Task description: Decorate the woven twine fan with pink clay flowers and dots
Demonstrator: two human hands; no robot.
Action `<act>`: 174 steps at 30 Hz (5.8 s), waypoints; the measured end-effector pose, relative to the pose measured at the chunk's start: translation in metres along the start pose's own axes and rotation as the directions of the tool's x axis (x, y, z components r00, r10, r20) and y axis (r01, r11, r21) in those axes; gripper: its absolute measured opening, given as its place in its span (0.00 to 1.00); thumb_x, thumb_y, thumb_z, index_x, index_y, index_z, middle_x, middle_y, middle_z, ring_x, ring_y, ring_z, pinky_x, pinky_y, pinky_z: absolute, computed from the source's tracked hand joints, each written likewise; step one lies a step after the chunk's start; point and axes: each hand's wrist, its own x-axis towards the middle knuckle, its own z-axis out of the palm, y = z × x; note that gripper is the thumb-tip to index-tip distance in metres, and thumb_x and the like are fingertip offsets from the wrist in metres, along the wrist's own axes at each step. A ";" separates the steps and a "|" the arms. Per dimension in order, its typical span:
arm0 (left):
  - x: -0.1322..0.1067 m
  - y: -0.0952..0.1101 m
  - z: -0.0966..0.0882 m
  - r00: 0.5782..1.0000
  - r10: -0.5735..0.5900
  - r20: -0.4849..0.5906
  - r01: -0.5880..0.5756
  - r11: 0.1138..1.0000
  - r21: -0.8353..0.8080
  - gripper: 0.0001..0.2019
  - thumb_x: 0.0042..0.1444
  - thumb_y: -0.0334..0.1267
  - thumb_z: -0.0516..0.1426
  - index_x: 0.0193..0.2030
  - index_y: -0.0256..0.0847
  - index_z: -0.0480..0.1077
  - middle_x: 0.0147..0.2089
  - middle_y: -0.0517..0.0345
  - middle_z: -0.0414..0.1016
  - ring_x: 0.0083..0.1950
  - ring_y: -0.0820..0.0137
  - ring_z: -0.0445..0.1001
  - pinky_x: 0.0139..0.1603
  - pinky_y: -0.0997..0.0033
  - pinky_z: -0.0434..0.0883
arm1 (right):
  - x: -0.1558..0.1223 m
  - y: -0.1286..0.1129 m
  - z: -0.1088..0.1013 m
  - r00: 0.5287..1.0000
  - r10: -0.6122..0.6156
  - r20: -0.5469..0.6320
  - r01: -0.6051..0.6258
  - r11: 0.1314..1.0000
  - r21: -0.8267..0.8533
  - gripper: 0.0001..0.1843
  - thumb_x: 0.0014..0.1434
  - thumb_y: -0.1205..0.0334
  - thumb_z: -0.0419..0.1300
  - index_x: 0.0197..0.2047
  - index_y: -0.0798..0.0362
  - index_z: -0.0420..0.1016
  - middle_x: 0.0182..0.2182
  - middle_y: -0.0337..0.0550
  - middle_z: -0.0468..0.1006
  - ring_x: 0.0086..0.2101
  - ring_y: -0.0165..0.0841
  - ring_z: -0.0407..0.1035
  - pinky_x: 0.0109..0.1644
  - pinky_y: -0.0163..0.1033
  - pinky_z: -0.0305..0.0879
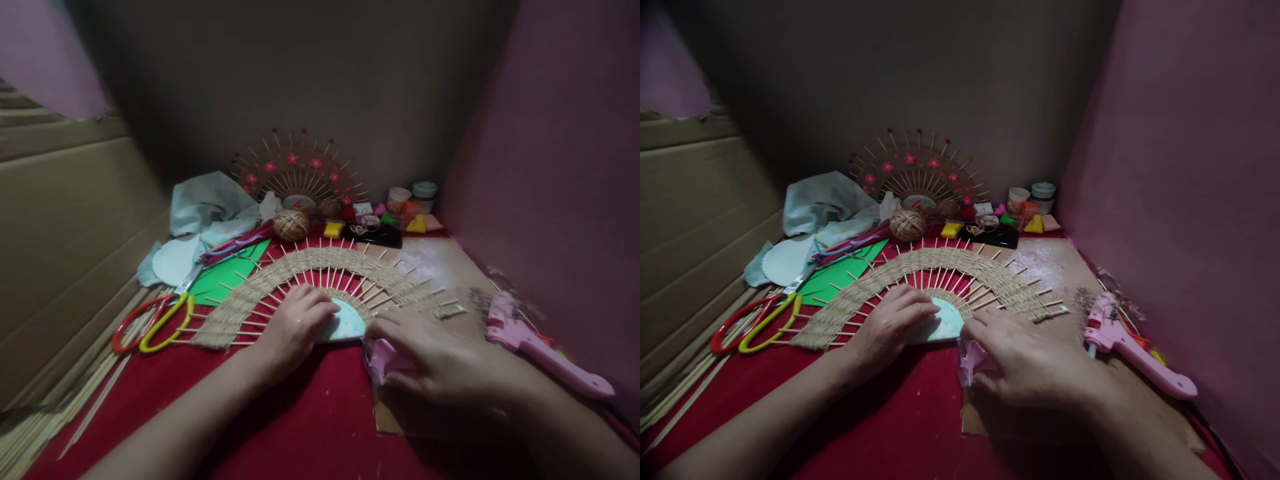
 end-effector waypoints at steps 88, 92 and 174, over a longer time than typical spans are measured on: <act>-0.139 0.007 -0.063 0.689 -0.724 -0.028 0.661 0.612 0.435 0.26 0.52 0.21 0.44 0.58 0.34 0.63 0.43 0.42 0.67 0.40 0.58 0.63 0.38 0.55 0.66 | 0.212 -0.104 0.065 0.933 -0.360 -0.010 0.357 0.929 -0.096 0.10 0.52 0.74 0.56 0.30 0.55 0.78 0.30 0.42 0.76 0.31 0.29 0.68 0.36 0.34 0.61; -0.140 0.001 -0.066 0.744 -0.664 -0.077 0.632 0.661 0.406 0.23 0.53 0.22 0.44 0.56 0.32 0.64 0.51 0.39 0.66 0.52 0.53 0.61 0.48 0.49 0.65 | 0.212 -0.104 0.065 0.925 -0.380 0.024 0.381 0.920 -0.090 0.11 0.53 0.74 0.56 0.32 0.54 0.79 0.32 0.43 0.77 0.33 0.30 0.69 0.38 0.35 0.62; -0.155 -0.004 -0.054 0.808 -0.580 -0.102 0.580 0.754 0.307 0.27 0.53 0.19 0.45 0.60 0.33 0.57 0.58 0.44 0.60 0.58 0.58 0.57 0.58 0.50 0.59 | 0.205 -0.089 0.053 0.901 -0.430 -0.059 0.420 0.897 -0.136 0.07 0.53 0.71 0.59 0.29 0.54 0.77 0.28 0.42 0.74 0.30 0.30 0.67 0.34 0.34 0.62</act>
